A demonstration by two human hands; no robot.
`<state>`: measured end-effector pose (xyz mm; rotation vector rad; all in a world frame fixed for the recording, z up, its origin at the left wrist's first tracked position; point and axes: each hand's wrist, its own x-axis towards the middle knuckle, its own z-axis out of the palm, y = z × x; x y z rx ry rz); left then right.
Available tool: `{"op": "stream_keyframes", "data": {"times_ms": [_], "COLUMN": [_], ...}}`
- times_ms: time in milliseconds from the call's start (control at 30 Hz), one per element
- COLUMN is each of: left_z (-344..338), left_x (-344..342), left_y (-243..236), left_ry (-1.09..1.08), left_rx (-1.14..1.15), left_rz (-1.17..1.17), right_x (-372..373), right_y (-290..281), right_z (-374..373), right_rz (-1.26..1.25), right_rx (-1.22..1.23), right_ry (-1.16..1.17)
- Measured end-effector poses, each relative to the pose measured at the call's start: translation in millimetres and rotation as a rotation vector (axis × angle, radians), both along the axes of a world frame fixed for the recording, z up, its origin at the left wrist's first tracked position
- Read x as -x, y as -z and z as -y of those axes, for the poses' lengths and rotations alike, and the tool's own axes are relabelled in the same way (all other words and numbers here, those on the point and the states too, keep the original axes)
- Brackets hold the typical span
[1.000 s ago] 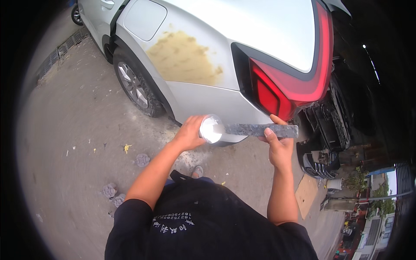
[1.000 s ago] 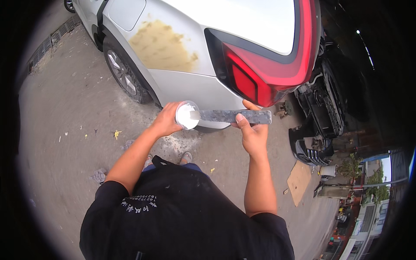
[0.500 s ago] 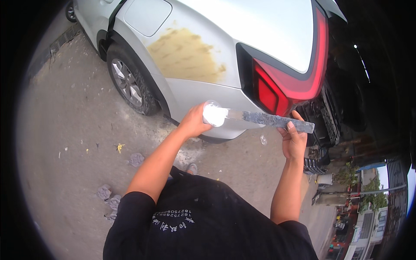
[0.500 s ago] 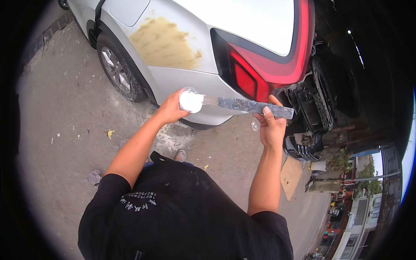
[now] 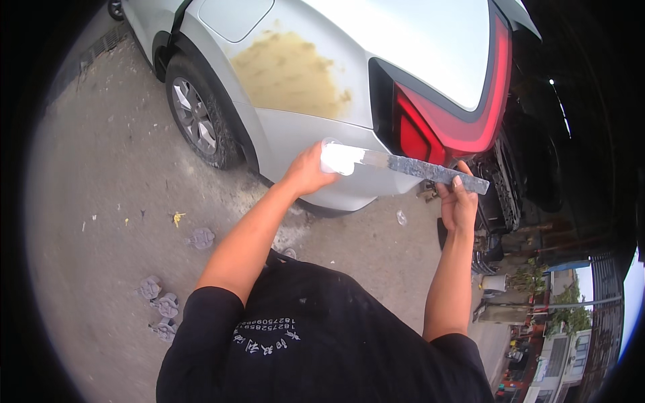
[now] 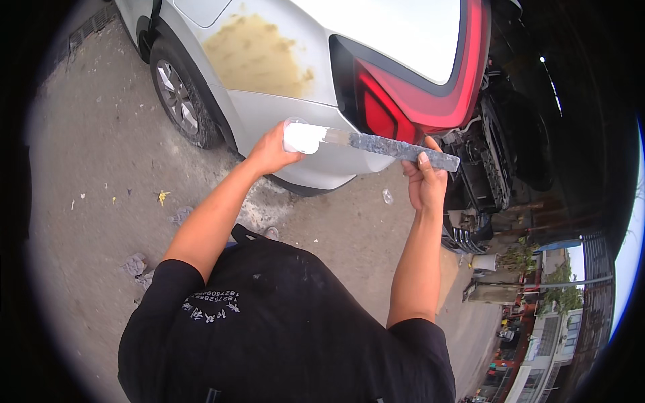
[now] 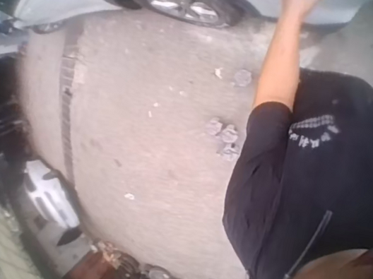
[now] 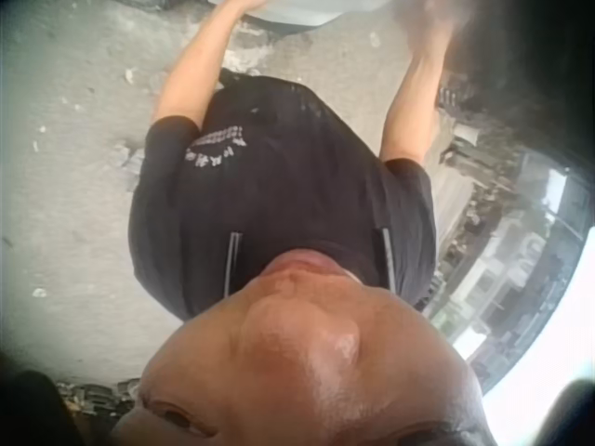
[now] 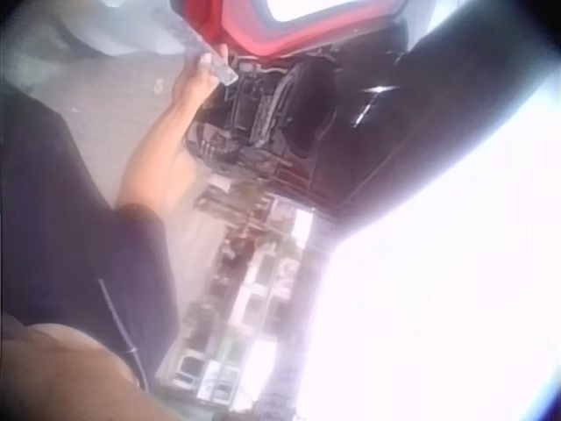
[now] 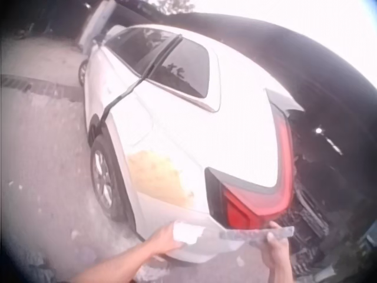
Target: The person uses a metal spreader to apply a white paste from a small container onto a discolored area on the rear side panel of a white car. They repeatedly scoop the paste and spread it over the affected surface near the fuel door and taillight.
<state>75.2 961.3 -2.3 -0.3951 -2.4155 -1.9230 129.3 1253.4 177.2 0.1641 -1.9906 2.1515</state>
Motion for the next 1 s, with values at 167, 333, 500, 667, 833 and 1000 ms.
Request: {"op": "stream_keyframes", "data": {"times_ms": [167,333,500,667,833,1000], "left_z": [0.6,1.4,5.0,0.0,-20.7,-65.6], "left_x": [-0.9,0.9,-0.3,-1.8,-18.2,-38.3], "left_y": [-0.2,0.2,-12.3,-4.9,16.1,30.6], "left_ry": [-0.01,-0.03,-0.024,-0.032,-0.196,-0.304], "left_rx": [-0.006,-0.013,-0.029,0.029,0.134,0.144], "left_rz": [-0.013,-0.005,-0.024,0.011,-0.166,-0.242], "right_x": [4.2,5.7,6.6,2.7,4.8,12.1], "right_y": [10.5,14.2,14.3,3.3,-19.7,-17.6], "right_z": [-14.5,-17.0,-15.8,-9.8,25.2,16.7], "right_rz": [0.021,0.022,0.004,0.0,-0.049,-0.075], "right_rx": [0.008,0.043,0.049,-0.065,-0.3,-0.462], "right_ry": [-0.02,-0.019,-0.021,-0.059,-0.141,-0.197]}}
